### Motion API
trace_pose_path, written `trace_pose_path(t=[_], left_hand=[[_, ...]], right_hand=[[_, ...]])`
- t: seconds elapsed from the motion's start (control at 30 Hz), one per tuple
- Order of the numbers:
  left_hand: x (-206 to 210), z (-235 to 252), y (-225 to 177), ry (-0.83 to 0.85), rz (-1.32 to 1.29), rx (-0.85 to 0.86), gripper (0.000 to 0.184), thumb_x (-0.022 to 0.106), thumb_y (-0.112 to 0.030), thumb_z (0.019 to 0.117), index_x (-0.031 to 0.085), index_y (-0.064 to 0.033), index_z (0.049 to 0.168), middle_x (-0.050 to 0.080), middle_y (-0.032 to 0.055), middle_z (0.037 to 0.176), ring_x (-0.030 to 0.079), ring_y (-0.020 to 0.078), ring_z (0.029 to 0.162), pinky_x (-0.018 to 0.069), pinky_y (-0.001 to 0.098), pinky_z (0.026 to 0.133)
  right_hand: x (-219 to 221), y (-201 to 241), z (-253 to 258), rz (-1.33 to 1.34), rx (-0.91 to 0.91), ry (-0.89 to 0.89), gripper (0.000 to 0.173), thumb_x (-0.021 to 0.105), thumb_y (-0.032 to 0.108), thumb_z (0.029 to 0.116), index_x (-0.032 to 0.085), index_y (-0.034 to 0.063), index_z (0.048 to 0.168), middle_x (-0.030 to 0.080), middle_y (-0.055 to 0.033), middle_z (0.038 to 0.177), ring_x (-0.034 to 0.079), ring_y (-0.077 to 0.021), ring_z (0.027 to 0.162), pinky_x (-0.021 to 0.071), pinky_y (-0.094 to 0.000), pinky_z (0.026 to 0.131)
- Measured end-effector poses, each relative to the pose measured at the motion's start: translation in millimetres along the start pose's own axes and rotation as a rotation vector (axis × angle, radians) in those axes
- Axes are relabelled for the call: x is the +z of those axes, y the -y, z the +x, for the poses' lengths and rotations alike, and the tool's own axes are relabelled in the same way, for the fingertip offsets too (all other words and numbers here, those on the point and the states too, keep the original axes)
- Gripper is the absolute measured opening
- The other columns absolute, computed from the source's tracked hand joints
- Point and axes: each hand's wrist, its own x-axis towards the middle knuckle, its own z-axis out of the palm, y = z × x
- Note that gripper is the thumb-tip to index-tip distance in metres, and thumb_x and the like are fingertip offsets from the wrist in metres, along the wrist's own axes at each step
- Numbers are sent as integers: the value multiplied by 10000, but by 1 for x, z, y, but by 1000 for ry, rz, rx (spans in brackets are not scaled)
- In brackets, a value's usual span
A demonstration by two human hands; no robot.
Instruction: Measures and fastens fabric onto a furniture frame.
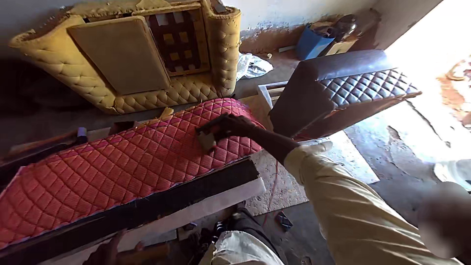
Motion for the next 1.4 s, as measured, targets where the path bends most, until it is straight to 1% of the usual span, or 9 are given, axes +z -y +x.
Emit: trace_pose_path(t=[0.1,0.4,0.47,0.63,0.73,0.87,1.03,1.13,1.4], left_hand=[[12,35,-49,76,3,39,872,704,-627,801,551,-23,1411,673,252,1206,664,446,1044,518,619,920],[42,148,-184,161,-179,5,262,599,-211,995,717,-98,1201,722,123,1032,712,295,894,592,543,769],[49,166,-208,283,-275,37,304,623,-221,998,688,-127,1280,716,94,1064,700,250,890,592,513,791],[68,195,-245,878,-389,-13,439,657,-525,965,705,-124,1137,702,60,1004,673,202,908,560,476,864],[74,201,-248,1023,-507,-57,388,739,-458,927,688,-102,1071,691,44,874,659,161,788,564,408,783],[62,207,-231,828,-607,-51,281,716,-362,958,641,-96,1011,613,51,809,579,174,704,514,403,668],[37,225,-192,458,-286,200,487,598,-524,980,629,-146,1285,626,37,832,606,208,692,534,473,636],[61,220,-197,345,-95,345,508,394,-402,1089,474,-161,1529,695,181,1195,703,372,1018,566,603,870],[172,184,-237,426,-50,517,416,507,-390,1058,541,-432,1470,662,128,1098,658,320,984,543,490,804]], right_hand=[[3,-23,35,-15,-94,-52,294,727,277,937,704,197,1218,542,-56,1478,525,-345,1339,555,-582,898],[12,34,-56,758,97,-263,657,730,350,936,463,252,1528,636,-147,1249,654,-330,1057,577,-560,822],[25,74,-100,1098,60,-236,815,803,239,878,344,154,1546,677,-161,1080,697,-282,849,607,-501,746],[67,127,-137,1313,28,-331,979,862,348,813,275,2,1518,555,-185,1362,609,-221,1206,525,-409,1036],[68,127,-147,1281,60,-311,974,836,444,833,284,31,1521,585,-147,1257,634,-192,1084,555,-389,962],[77,114,-170,1182,112,-208,606,586,473,1025,437,142,1510,632,-131,1312,656,-247,1142,546,-482,990],[117,93,-221,1011,417,-164,267,549,304,1043,725,150,1172,699,-105,1115,679,-278,1034,556,-530,901],[132,97,-249,1160,722,-197,267,551,301,1061,718,113,1150,706,-92,1065,688,-234,952,567,-497,857],[149,153,-293,1403,1124,-231,307,493,303,1080,706,82,1077,710,-69,881,672,-191,741,564,-404,676]])
